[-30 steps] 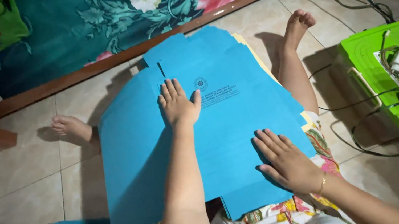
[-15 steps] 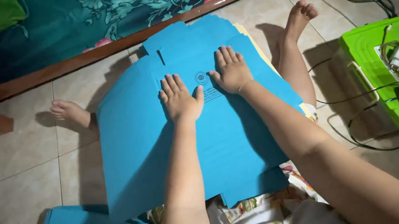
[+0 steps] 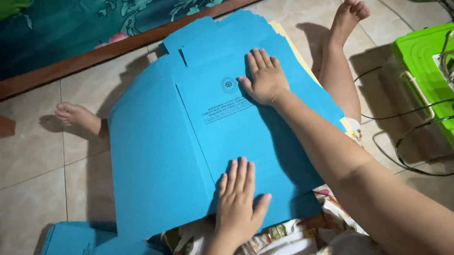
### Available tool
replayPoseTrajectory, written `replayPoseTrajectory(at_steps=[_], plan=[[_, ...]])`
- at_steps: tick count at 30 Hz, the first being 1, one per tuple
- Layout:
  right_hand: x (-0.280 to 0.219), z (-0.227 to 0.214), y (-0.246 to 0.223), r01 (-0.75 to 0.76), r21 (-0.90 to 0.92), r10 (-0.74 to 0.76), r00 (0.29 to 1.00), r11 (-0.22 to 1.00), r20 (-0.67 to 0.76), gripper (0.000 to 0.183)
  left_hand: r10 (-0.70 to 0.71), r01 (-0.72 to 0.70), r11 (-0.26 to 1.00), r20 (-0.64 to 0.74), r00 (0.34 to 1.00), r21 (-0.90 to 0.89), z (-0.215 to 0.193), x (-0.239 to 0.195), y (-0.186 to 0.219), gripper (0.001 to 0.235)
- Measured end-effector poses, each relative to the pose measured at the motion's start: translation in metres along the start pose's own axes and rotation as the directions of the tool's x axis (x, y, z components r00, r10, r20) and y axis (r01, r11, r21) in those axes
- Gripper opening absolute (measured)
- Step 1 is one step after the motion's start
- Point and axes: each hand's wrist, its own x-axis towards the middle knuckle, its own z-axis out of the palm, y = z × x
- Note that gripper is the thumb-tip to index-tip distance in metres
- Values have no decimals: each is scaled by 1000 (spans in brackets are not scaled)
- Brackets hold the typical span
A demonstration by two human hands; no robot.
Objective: Folding and smoothing large blue cardboard box templates while sitting on the floor.
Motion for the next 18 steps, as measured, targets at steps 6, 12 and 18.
replayPoseTrajectory(at_steps=[6,12,18], plan=[[2,-48,-18,-106,-132,149,912,986,381,81,-119,120,970,-17,993,214,1,73,-42,91],[-2,-54,-21,-109,-137,149,934,985,325,81,-473,474,826,-80,877,306,-31,201,-126,101],[-1,-46,-15,-109,-103,138,929,989,344,83,-478,474,829,-65,876,295,-17,143,-46,85]])
